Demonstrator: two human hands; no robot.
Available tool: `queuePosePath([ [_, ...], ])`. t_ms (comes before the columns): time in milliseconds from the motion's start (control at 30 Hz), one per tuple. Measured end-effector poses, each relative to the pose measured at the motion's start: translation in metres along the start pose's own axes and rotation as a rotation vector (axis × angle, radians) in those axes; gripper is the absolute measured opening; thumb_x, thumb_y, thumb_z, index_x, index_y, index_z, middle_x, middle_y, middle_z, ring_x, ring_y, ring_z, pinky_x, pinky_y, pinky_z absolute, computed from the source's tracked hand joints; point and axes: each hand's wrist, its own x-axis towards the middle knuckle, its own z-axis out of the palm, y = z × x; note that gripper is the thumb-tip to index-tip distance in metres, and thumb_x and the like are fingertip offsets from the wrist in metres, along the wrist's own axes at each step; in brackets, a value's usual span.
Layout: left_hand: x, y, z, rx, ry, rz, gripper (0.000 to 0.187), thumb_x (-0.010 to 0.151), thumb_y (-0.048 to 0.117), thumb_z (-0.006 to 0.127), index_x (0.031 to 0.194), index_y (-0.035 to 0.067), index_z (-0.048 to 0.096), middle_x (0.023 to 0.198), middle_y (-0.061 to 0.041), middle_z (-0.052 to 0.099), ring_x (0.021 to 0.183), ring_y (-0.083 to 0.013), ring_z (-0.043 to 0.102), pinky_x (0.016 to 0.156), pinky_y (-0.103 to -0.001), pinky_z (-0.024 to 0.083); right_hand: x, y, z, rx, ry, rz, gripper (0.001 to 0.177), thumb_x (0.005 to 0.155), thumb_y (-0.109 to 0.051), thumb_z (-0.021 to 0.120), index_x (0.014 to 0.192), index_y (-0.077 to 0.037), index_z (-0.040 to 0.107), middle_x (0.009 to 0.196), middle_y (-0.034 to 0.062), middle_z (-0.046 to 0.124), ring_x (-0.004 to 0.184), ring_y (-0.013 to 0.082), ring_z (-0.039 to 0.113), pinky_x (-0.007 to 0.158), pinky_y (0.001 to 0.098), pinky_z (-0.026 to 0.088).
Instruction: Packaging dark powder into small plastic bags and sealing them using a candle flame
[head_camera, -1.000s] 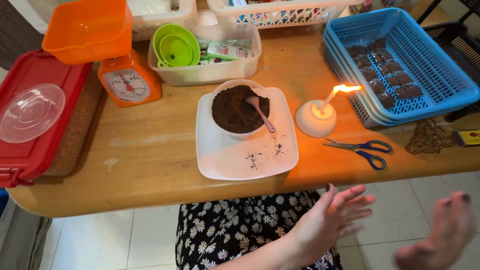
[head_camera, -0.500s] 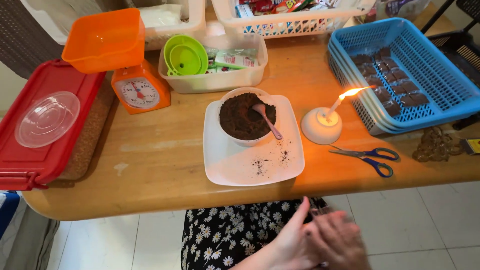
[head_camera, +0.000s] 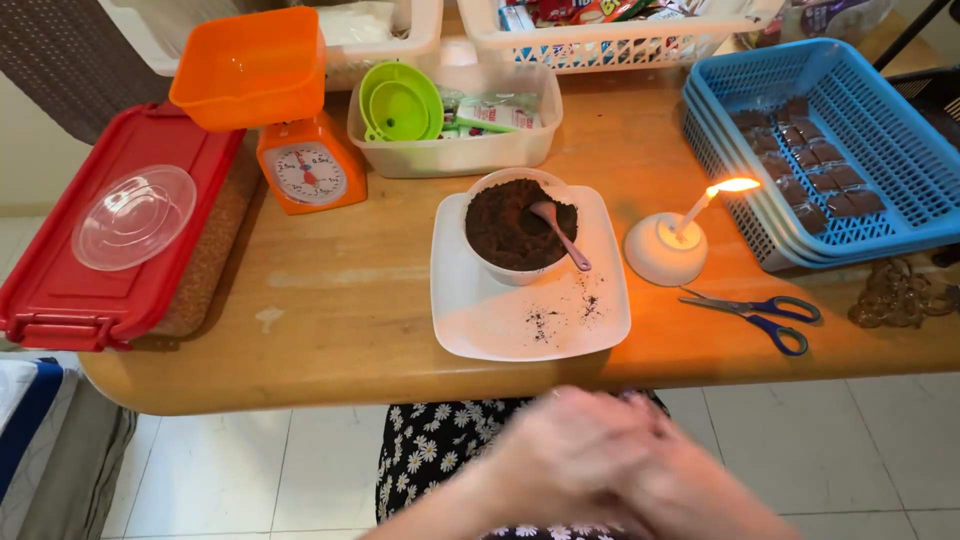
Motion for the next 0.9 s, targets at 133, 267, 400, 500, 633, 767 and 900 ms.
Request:
queuePosePath([
  [133,-0.020,-0.022,-0.026,0.138,0.115,-0.164,0.029,0.113,0.015,0.059,0.133,-0.002,0.072,0.113,-0.013,0.076,0.096,-0.0308,0.072,0.086,-0.044,0.056,0.060,-0.101,-0.157,-0.027,0.171,-0.473,0.027,0.107,-0.028,0.062,0.125,-0.015,0.077,0.131,0.0035,0.080,0.121,0.0217,0.077,0.114,0.0464,0.052],
  [267,0.100,0.057,0.029,1.433,0.494,-1.283,0.043,0.116,0.011,0.046,0.092,-0.012,0.073,0.108,-0.032,0.074,0.104,-0.0570,0.071,0.100,-0.072,0.060,0.078,-0.129,-0.115,0.075,0.257,-0.567,0.041,0.113,-0.040,0.048,0.115,-0.011,0.077,0.125,0.0122,0.081,0.117,0.0349,0.079,0.109,0.0511,0.057],
  [400,-0.004,-0.035,-0.039,0.247,-0.419,-0.436,0.068,0.118,0.041,0.030,0.176,0.006,0.032,0.179,-0.014,0.038,0.166,-0.0342,0.028,0.137,-0.049,0.012,0.099,-0.113,-0.095,0.268,0.043,-0.746,0.059,0.118,-0.056,0.044,0.123,-0.007,0.076,0.137,0.0217,0.078,0.130,0.0518,0.075,0.115,0.0601,0.053],
  [500,0.057,-0.040,-0.173,-0.022,0.072,-0.009,0.031,0.115,-0.006,0.051,0.085,-0.003,0.056,0.086,-0.015,0.060,0.084,-0.0388,0.065,0.080,-0.055,0.057,0.107,-0.063,-0.102,0.234,0.205,-0.462,0.017,0.088,-0.001,0.058,0.098,-0.009,0.069,0.094,0.0084,0.072,0.079,0.0319,0.067,0.077,0.0426,0.057],
  [633,0.042,-0.154,-0.187,0.602,0.019,-0.244,0.042,0.098,0.007,0.067,0.139,0.012,0.068,0.128,-0.014,0.073,0.114,-0.0385,0.068,0.101,-0.056,0.047,0.083,0.041,-0.071,-0.007,0.447,-0.271,0.028,0.112,-0.020,0.067,0.131,-0.001,0.075,0.131,0.0179,0.074,0.111,0.0321,0.074,0.101,0.0475,0.057],
  [767,0.074,-0.297,-0.175,0.629,0.070,-0.403,0.028,0.103,0.008,0.067,0.126,0.011,0.082,0.101,-0.011,0.073,0.092,-0.0386,0.069,0.073,-0.055,0.052,0.081,0.073,-0.049,-0.070,0.543,-0.167,0.039,0.118,-0.033,0.055,0.132,-0.001,0.071,0.132,0.0219,0.061,0.111,0.0335,0.067,0.092,0.0442,0.058],
  [900,0.106,-0.404,-0.148,0.529,-0.109,-0.673,0.030,0.098,0.012,0.056,0.102,0.017,0.086,0.098,-0.009,0.081,0.084,-0.0405,0.073,0.059,-0.055,0.048,0.080,0.060,-0.051,-0.059,0.546,-0.065,0.045,0.119,-0.037,0.050,0.136,0.001,0.068,0.134,0.0262,0.061,0.123,0.0402,0.063,0.104,0.0508,0.055],
])
